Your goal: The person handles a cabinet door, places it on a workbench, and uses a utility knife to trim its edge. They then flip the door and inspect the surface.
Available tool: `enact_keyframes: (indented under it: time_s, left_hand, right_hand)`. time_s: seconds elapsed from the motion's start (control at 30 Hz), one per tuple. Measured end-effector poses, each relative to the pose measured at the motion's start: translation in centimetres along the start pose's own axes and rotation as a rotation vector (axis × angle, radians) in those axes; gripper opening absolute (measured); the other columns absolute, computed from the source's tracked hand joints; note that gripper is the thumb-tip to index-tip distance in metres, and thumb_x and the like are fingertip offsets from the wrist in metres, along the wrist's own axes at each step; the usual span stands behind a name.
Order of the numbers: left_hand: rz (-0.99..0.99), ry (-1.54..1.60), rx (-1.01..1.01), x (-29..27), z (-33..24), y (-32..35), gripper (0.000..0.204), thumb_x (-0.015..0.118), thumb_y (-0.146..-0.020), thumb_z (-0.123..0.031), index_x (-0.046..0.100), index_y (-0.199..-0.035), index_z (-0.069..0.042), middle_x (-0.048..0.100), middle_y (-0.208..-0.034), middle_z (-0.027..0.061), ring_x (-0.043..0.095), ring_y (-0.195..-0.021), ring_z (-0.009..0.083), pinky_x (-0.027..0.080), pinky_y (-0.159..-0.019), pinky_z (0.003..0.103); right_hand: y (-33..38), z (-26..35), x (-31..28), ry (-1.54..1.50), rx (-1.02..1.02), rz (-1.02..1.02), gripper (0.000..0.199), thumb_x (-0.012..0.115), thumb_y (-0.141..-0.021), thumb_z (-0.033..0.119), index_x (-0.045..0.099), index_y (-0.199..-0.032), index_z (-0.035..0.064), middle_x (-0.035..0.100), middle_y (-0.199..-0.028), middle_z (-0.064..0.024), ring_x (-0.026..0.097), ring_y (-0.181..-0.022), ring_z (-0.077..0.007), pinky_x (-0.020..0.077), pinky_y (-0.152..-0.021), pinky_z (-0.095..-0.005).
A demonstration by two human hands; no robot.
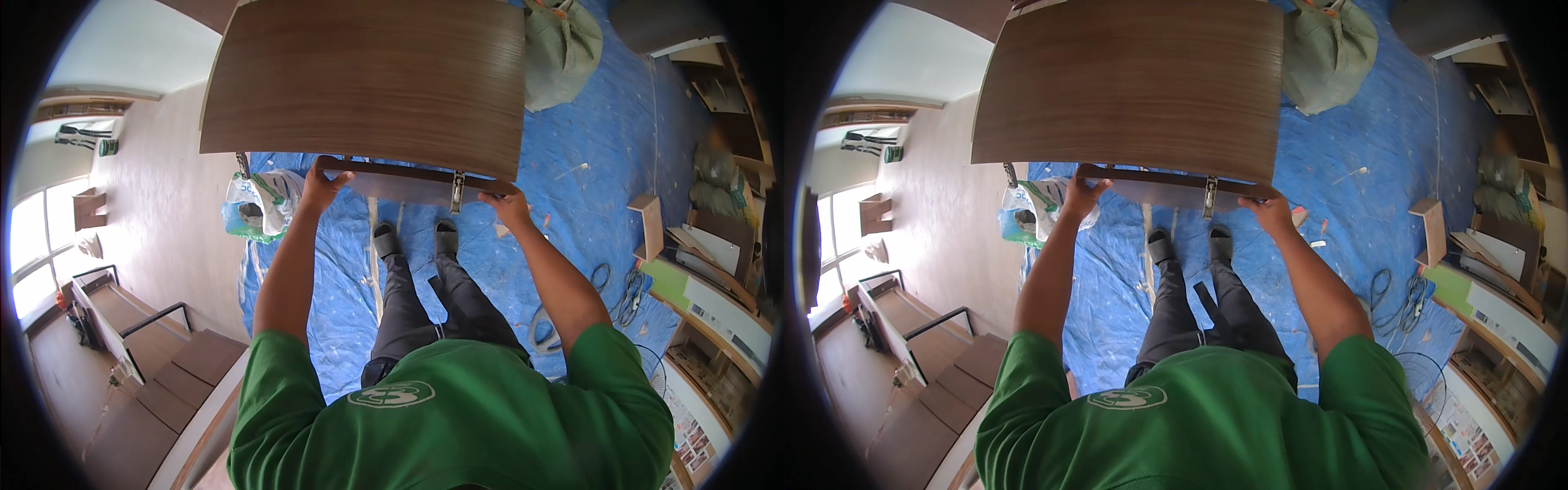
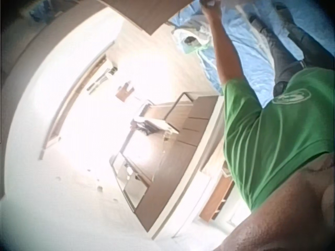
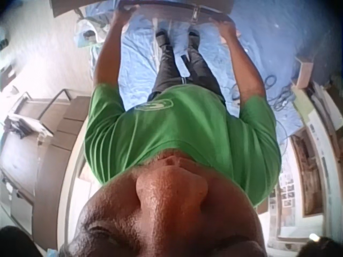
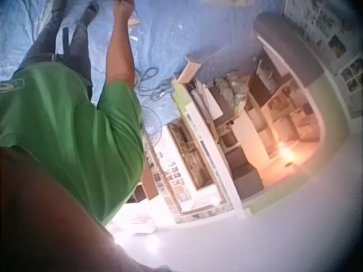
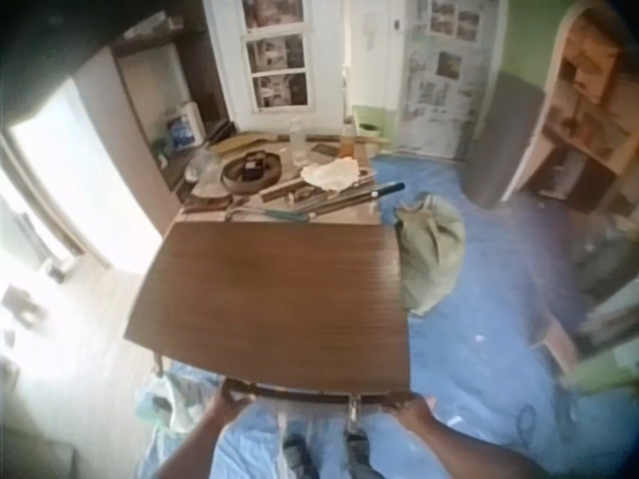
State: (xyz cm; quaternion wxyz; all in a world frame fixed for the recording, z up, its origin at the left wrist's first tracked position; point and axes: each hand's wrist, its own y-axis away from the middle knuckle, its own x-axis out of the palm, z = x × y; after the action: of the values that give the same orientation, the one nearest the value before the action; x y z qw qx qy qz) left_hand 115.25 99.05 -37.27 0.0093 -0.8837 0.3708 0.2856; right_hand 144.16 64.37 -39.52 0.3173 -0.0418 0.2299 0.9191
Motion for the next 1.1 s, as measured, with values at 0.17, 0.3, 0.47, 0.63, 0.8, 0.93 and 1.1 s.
enact_keyframes:
  time_s: [0.17, 0.3, 0.47, 0.63, 0.8, 0.93, 1.1]
  left_hand:
    - [-0.027, 0.021, 0.023, 0.6, 0.8, -0.8, 0.061, 0.090, -0.072, -0.037, 0.062, -0.114, -0.004, 0.072, -0.102, 0.0092, 0.066, -0.103, 0.0237, 0.049, -0.093, 0.037]
    - [-0.001, 0.027, -0.007, 1.1, 2.1, -0.7, 0.059, 0.091, -0.071, -0.036, 0.063, -0.112, -0.005, 0.072, -0.103, 0.0088, 0.066, -0.105, 0.0243, 0.048, -0.095, 0.036]
    - [0.107, 0.025, -0.084, 1.7, 3.7, -1.0, 0.073, 0.089, -0.070, -0.045, 0.060, -0.123, -0.004, 0.070, -0.115, 0.0114, 0.064, -0.115, 0.0264, 0.047, -0.099, 0.039]
    - [0.063, -0.028, 0.011, 2.7, 4.0, -1.4, 0.062, 0.089, -0.072, -0.036, 0.062, -0.119, -0.005, 0.071, -0.115, 0.0121, 0.064, -0.114, 0.0281, 0.047, -0.098, 0.038]
    - [0.107, -0.029, -0.103, 2.6, 4.2, -1.9, 0.066, 0.087, -0.072, -0.036, 0.061, -0.123, -0.003, 0.068, -0.120, 0.0157, 0.060, -0.119, 0.0311, 0.045, -0.100, 0.039]
    - [0.124, -0.051, -0.203, 2.8, 4.5, -2.1, 0.076, 0.091, -0.069, -0.038, 0.057, -0.127, -0.003, 0.065, -0.126, 0.0160, 0.057, -0.123, 0.0309, 0.042, -0.105, 0.040]
    - [0.046, -0.021, -0.128, 3.1, 4.1, -1.5, 0.078, 0.090, -0.071, -0.037, 0.055, -0.129, -0.001, 0.062, -0.129, 0.0177, 0.054, -0.126, 0.0311, 0.040, -0.107, 0.041]
  right_hand:
    - [-1.1, -1.1, 0.6, -0.016, 0.061, -0.031, 0.029, 0.083, -0.083, 0.022, 0.071, -0.102, 0.0032, 0.073, -0.106, -0.0051, 0.065, -0.094, -0.0131, 0.0503, -0.081, -0.0312]
    - [-1.2, -2.1, 0.8, 0.106, 0.022, -0.023, 0.028, 0.082, -0.084, 0.024, 0.071, -0.102, 0.0052, 0.074, -0.099, -0.0042, 0.065, -0.090, -0.0146, 0.0499, -0.080, -0.0315]
    - [-1.0, -3.2, 0.6, 0.257, -0.027, 0.014, 0.026, 0.080, -0.084, 0.026, 0.070, -0.097, 0.0063, 0.072, -0.091, -0.0047, 0.065, -0.084, -0.0157, 0.0497, -0.077, -0.0331]
    - [-0.7, -5.1, 0.8, 0.189, 0.055, 0.009, 0.025, 0.079, -0.086, 0.023, 0.068, -0.100, 0.0051, 0.072, -0.094, -0.0041, 0.065, -0.087, -0.0136, 0.0509, -0.075, -0.0298]
    - [-2.2, -7.5, 1.4, -0.222, 0.042, -0.010, 0.030, 0.078, -0.085, 0.006, 0.062, -0.110, 0.0011, 0.071, -0.107, -0.0067, 0.066, -0.099, -0.0173, 0.0563, -0.085, -0.0313]
    - [-2.7, -7.9, 1.0, -0.124, 0.032, 0.023, 0.037, 0.080, -0.083, 0.007, 0.064, -0.115, 0.0003, 0.071, -0.113, -0.0085, 0.067, -0.102, -0.0181, 0.0543, -0.086, -0.0327]
    - [-2.0, -6.7, 0.8, -0.080, 0.046, -0.019, 0.047, 0.078, -0.080, 0.010, 0.061, -0.123, 0.0022, 0.071, -0.116, -0.0137, 0.068, -0.103, -0.0260, 0.0527, -0.085, -0.0351]
